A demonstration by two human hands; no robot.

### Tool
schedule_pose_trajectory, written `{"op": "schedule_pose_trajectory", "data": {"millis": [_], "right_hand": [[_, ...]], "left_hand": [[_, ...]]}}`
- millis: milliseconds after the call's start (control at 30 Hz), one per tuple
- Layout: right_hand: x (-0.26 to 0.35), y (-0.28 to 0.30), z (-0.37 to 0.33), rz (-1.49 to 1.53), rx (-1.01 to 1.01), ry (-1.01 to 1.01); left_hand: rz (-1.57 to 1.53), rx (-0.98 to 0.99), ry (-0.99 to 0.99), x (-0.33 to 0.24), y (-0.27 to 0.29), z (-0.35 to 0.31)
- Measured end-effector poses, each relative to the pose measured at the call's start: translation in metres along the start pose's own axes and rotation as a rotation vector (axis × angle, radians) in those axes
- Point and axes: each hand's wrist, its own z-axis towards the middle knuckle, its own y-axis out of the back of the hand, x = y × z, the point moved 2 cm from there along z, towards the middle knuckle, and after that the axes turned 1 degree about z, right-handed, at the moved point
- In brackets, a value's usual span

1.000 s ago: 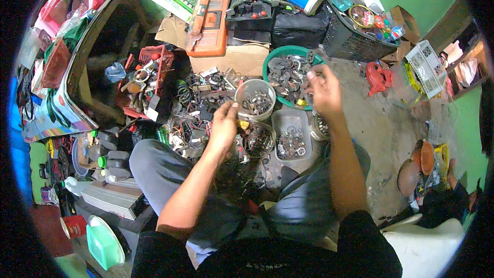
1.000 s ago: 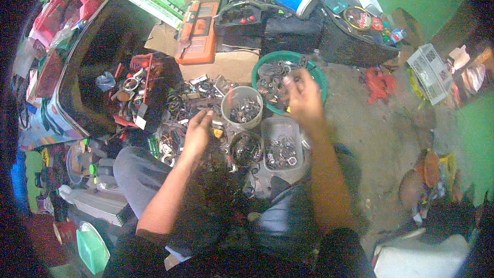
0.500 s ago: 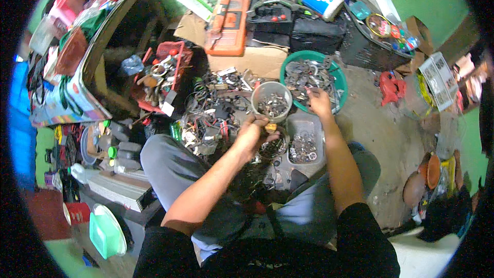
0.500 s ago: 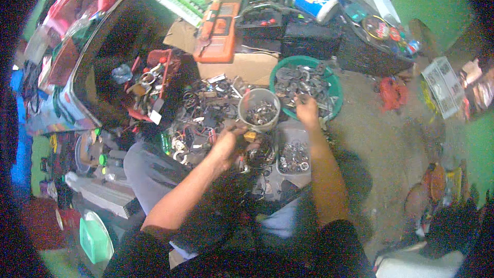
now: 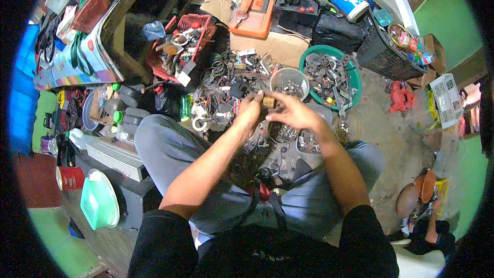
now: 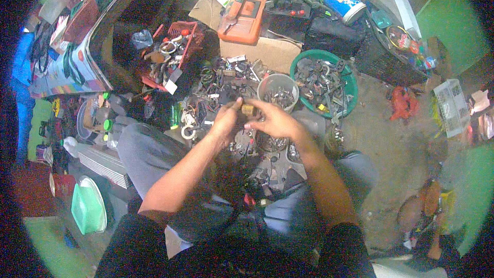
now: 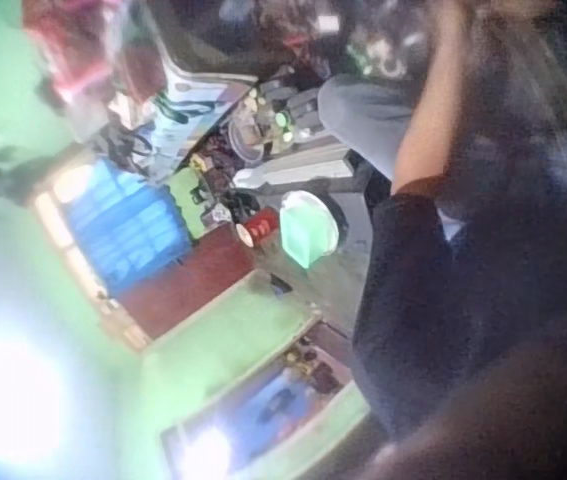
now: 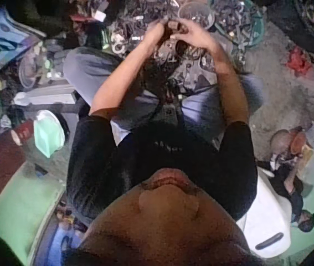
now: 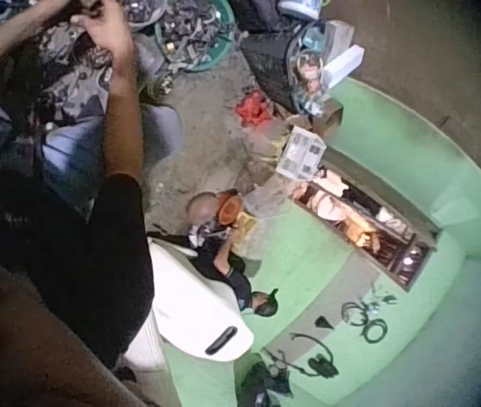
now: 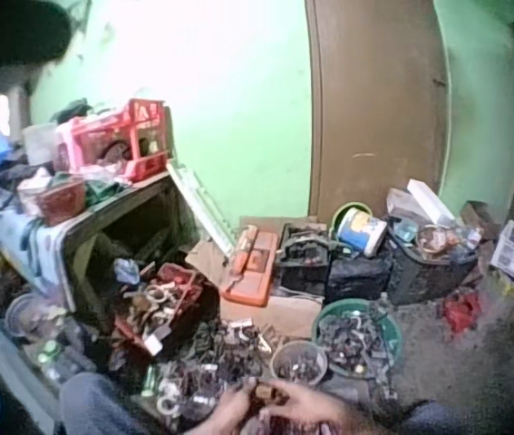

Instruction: The person sits cross-legged on the floor and assembles lock components by hand. They pick up small metal parts from a pile, fit them into a lock body, and place the assembled units into a green basket.

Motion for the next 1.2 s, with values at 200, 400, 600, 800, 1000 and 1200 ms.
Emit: {"op": "schedule_pose_trajectory", "data": {"millis": [200, 400, 600, 800, 1000, 1200], "right_hand": [[0.034, -0.002, 0.003, -0.457, -0.265, 0.174], [0.013, -0.036, -0.025, -0.370, -0.325, -0.159], [-0.095, -0.093, -0.079, -0.397, -0.310, -0.514], [-0.151, -0.112, -0.123, -0.492, -0.120, -0.825], [-0.167, -0.132, -0.126, -0.429, -0.186, -0.979], [-0.186, -0.178, -0.107, -0.305, -0.482, -1.067]], "left_hand": [[0.213, 0.124, -0.061, -0.031, 0.003, -0.029], [0.662, -0.061, -0.243, 0.010, 0.049, -0.004], [0.848, -0.235, -0.082, 0.105, 0.091, 0.019], [1.563, -0.038, -0.005, 0.204, 0.097, 0.000], [1.693, 0.035, 0.190, 0.207, 0.108, -0.015], [1.554, -0.019, 0.475, 0.208, 0.133, -0.013]]}}
